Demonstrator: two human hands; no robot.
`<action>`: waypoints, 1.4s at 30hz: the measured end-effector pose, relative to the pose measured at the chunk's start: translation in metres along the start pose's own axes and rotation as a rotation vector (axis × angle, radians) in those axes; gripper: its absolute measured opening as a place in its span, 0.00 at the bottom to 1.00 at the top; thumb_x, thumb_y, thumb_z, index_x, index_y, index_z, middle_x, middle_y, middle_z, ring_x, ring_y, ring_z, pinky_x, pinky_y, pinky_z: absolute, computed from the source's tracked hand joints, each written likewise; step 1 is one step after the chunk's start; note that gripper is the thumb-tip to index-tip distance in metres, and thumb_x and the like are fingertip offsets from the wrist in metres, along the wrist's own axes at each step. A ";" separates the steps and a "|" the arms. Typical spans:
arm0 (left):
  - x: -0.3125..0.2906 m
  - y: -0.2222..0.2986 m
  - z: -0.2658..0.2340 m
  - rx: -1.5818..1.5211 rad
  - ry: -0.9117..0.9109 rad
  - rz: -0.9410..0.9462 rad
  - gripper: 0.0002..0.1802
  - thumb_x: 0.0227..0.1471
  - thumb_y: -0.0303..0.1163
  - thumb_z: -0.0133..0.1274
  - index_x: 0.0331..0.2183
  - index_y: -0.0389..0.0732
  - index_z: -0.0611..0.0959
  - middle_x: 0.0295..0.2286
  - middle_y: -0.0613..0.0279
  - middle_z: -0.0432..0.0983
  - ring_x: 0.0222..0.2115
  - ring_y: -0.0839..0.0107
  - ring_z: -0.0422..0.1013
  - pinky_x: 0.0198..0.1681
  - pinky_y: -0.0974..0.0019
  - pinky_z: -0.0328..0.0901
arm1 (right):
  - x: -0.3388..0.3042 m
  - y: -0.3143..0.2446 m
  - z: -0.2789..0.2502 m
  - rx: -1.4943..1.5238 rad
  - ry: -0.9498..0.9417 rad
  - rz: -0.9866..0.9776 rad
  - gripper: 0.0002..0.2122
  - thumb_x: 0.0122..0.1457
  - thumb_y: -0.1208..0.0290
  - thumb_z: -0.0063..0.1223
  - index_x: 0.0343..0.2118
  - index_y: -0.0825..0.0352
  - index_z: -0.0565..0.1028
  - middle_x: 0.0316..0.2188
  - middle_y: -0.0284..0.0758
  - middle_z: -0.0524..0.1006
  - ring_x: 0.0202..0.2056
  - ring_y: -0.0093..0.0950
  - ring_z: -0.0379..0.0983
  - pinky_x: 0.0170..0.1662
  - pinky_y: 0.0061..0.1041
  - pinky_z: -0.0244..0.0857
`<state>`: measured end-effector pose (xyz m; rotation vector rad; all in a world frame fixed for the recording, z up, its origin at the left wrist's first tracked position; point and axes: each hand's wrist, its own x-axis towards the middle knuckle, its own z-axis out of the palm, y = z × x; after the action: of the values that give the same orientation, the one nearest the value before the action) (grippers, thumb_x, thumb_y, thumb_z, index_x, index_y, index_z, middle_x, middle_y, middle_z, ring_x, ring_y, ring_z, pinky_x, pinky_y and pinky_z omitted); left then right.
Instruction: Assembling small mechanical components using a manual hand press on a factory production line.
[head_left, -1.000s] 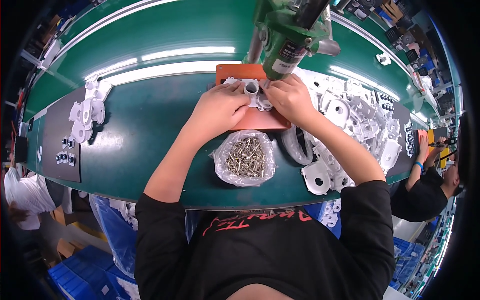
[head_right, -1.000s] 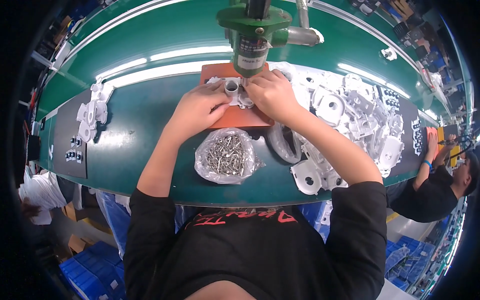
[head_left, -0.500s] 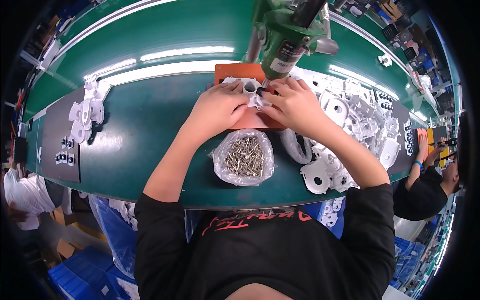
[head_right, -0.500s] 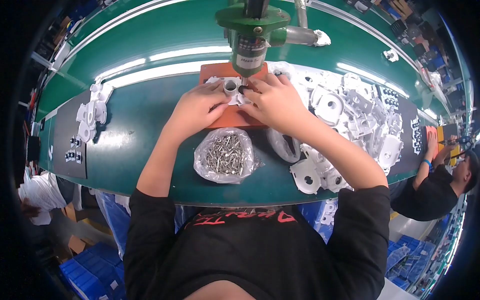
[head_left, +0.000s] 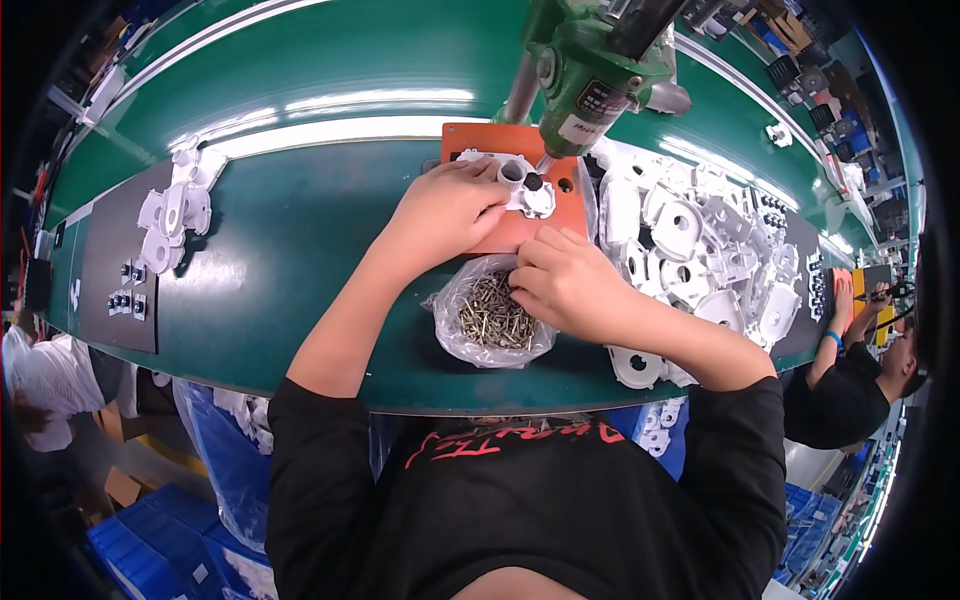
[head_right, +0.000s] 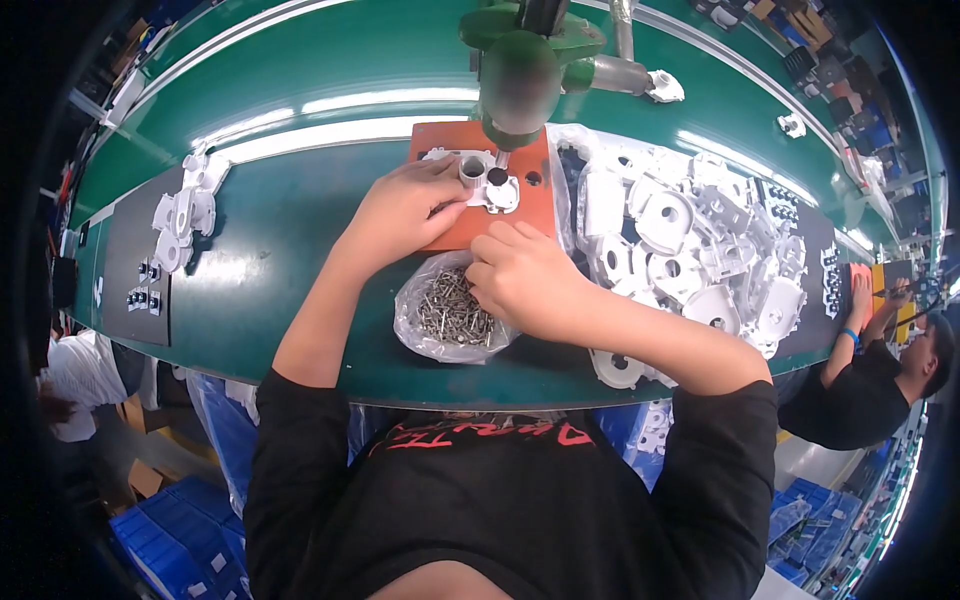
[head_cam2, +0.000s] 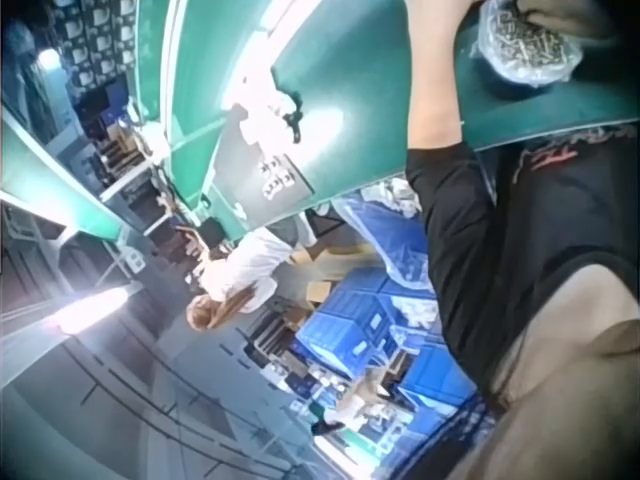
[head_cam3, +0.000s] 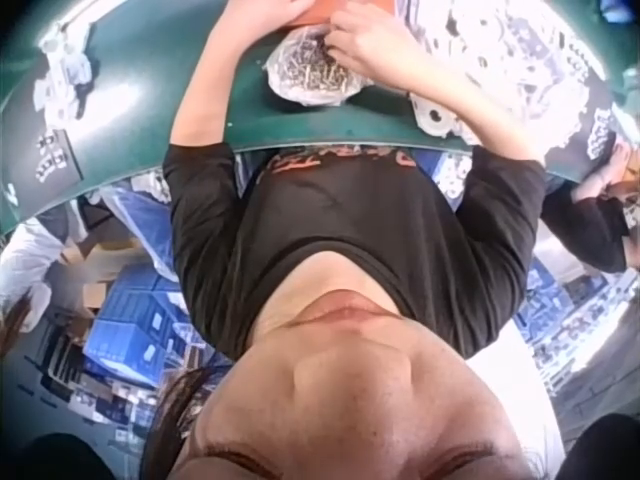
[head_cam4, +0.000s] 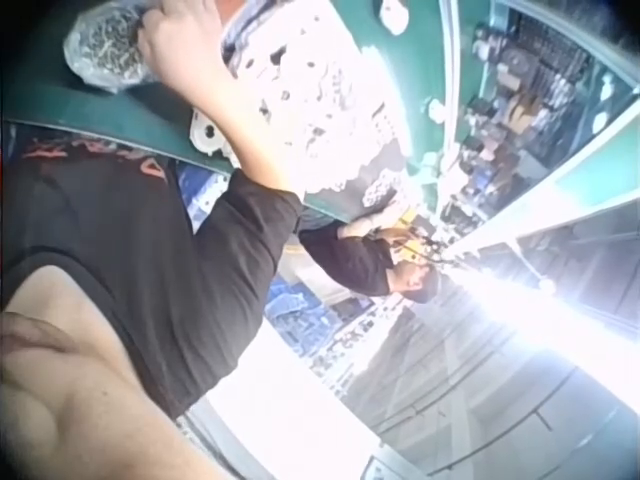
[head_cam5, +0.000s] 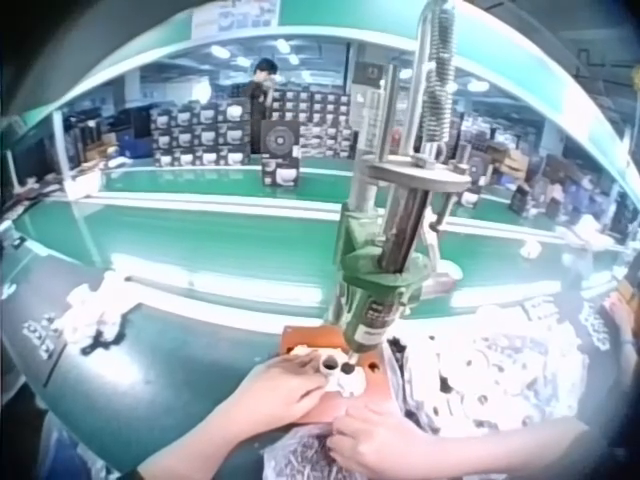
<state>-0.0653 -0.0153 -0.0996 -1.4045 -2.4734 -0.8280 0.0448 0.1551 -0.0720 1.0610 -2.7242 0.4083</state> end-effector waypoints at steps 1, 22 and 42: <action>0.000 0.000 -0.001 0.000 0.000 -0.001 0.09 0.47 0.33 0.52 0.32 0.42 0.80 0.36 0.55 0.75 0.42 0.55 0.69 0.44 0.57 0.64 | 0.000 0.000 0.000 0.009 0.000 0.007 0.05 0.41 0.71 0.57 0.18 0.65 0.73 0.25 0.32 0.67 0.32 0.29 0.65 0.35 0.27 0.60; 0.002 0.002 -0.002 -0.029 -0.029 -0.015 0.09 0.46 0.32 0.51 0.32 0.40 0.80 0.37 0.54 0.75 0.44 0.56 0.69 0.46 0.57 0.63 | 0.004 0.009 -0.011 0.596 -0.108 0.251 0.05 0.46 0.78 0.56 0.27 0.69 0.74 0.26 0.35 0.71 0.30 0.28 0.70 0.34 0.27 0.65; 0.001 0.001 -0.002 -0.022 -0.042 -0.023 0.08 0.47 0.33 0.51 0.30 0.41 0.80 0.38 0.57 0.74 0.43 0.57 0.69 0.45 0.57 0.64 | 0.014 0.082 -0.020 1.067 0.100 0.808 0.05 0.52 0.74 0.56 0.28 0.69 0.73 0.28 0.30 0.75 0.33 0.18 0.70 0.41 0.19 0.63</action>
<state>-0.0654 -0.0155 -0.0977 -1.4170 -2.5241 -0.8413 -0.0204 0.2108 -0.0642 -0.0790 -2.6456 2.0789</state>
